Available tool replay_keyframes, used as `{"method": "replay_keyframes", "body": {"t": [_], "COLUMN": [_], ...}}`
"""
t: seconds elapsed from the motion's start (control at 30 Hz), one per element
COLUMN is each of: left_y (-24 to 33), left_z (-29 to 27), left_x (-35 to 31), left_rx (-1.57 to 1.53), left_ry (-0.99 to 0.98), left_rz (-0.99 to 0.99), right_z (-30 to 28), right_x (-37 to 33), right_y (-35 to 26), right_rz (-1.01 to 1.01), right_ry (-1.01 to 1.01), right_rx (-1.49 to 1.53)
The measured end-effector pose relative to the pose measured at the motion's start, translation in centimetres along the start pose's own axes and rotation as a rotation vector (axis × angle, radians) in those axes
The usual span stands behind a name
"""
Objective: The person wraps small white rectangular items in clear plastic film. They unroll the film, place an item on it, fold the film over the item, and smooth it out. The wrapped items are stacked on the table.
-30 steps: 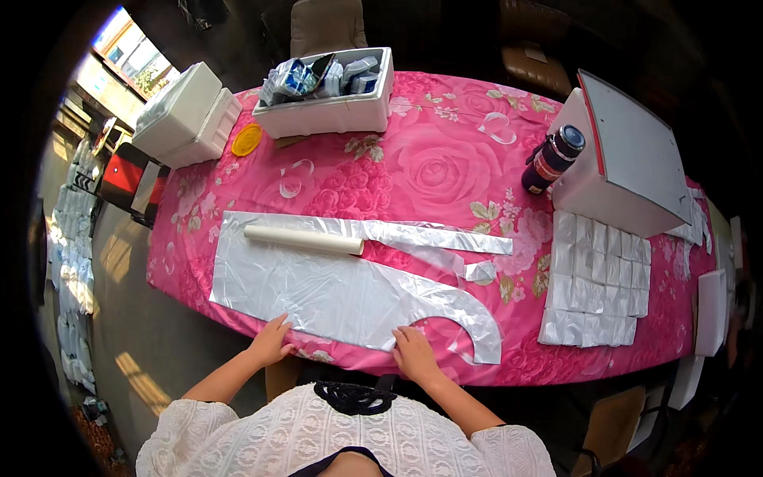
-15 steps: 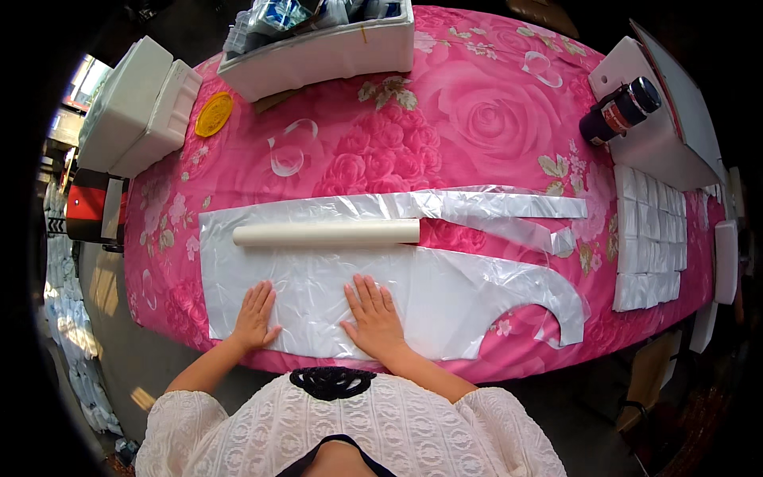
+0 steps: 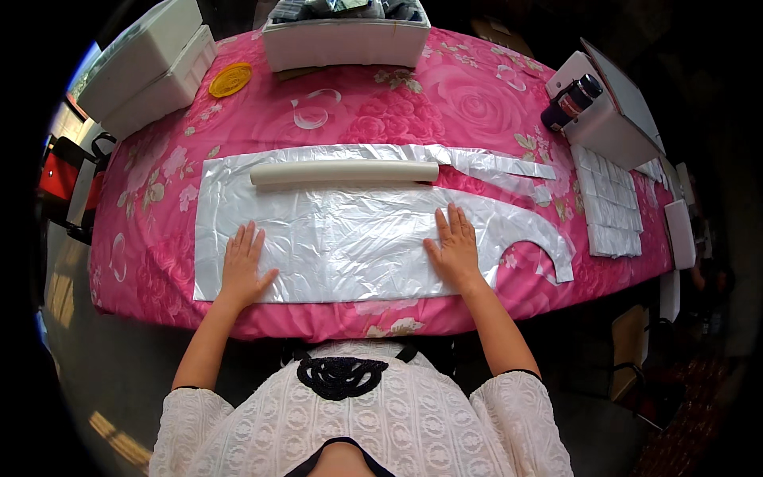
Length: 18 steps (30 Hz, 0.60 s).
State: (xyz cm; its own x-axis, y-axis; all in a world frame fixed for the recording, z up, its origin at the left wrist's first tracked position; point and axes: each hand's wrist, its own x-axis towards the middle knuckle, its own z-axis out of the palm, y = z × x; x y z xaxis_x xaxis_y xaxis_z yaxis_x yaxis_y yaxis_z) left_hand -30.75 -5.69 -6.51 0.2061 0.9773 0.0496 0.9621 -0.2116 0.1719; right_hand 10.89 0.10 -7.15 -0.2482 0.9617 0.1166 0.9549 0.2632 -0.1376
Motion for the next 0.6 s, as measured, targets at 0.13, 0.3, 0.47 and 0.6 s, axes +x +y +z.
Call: {"method": "replay_keyframes", "body": {"t": [0.13,0.3,0.47,0.6], "left_y": [-2.6,-3.3,-2.9,-2.2], "left_z": [0.3,0.6,0.5,0.1], "left_x": [-1.6,-2.4,-2.3,-1.9], "left_rx": [0.073,0.092,0.075,0.087], "left_ry": [0.073,0.112,0.092,0.072], "left_rz": [-0.159,-0.22,-0.245,-0.251], "right_z": [-0.3,-1.1,1.7,0.9], "right_x": [-1.0,2.1,12.5,14.7], "right_y": [3.4,-1.7,-12.7,-14.0], "right_rz": [0.197,0.079,-0.22,-0.228], "right_ry": [0.074,0.204,0.253,0.097], "right_rx": [-0.056,-0.07,0.104,0.036]}}
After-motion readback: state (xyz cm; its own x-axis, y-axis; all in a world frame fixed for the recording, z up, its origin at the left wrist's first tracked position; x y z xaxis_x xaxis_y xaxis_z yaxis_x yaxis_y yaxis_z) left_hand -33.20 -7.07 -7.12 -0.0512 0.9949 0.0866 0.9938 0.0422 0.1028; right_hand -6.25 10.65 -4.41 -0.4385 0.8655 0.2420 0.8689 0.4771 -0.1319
